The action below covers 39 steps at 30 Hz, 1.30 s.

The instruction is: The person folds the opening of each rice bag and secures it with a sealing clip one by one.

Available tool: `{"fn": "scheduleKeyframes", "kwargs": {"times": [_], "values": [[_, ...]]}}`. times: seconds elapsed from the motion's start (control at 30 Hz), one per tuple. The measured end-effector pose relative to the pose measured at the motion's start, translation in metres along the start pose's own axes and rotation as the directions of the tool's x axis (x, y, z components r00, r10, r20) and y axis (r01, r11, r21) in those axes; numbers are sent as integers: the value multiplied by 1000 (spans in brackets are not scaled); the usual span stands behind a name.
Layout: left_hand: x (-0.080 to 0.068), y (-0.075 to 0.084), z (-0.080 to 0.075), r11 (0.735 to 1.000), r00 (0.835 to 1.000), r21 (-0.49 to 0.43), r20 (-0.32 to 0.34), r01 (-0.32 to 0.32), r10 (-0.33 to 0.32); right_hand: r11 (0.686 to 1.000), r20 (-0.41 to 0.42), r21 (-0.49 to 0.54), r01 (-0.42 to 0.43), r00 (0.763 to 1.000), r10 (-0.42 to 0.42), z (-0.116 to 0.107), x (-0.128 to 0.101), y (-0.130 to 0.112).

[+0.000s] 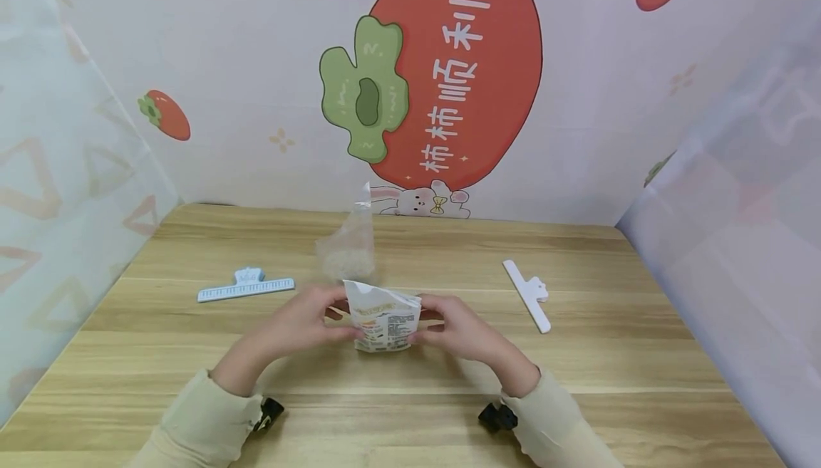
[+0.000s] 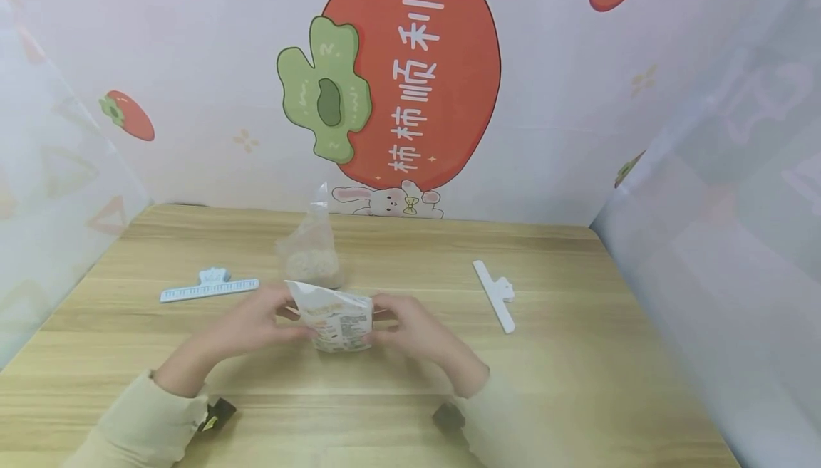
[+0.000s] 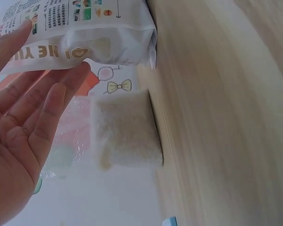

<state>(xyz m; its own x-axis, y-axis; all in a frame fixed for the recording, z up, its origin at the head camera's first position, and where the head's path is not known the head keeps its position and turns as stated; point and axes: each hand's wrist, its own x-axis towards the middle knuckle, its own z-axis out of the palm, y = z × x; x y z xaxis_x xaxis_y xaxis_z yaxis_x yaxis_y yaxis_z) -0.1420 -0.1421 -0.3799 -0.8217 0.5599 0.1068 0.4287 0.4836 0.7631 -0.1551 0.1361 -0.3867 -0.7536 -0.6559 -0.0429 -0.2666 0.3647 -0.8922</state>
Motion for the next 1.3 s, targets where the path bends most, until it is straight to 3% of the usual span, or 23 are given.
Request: {"fn": "scheduleKeyframes", "kwargs": {"times": [0.33, 0.8, 0.97, 1.17, 1.3], "values": [[6, 12, 13, 1000, 999, 29, 36, -7, 6, 1000, 17, 6, 6, 1000, -6, -9, -21, 2], [17, 25, 26, 994, 992, 44, 83, -97, 93, 1000, 22, -15, 8, 1000, -8, -18, -45, 11], [19, 29, 30, 994, 991, 58, 99, -95, 89, 999, 13, -42, 18, 1000, -18, -19, -52, 12], [16, 34, 29, 992, 992, 78, 80, -99, 93, 990, -20, -126, 68, 997, -71, -21, -56, 2], [11, 47, 22, 990, 993, 71, 10, -122, 122, 963, -84, -223, 150, 981, -172, -22, -58, -13]]}}
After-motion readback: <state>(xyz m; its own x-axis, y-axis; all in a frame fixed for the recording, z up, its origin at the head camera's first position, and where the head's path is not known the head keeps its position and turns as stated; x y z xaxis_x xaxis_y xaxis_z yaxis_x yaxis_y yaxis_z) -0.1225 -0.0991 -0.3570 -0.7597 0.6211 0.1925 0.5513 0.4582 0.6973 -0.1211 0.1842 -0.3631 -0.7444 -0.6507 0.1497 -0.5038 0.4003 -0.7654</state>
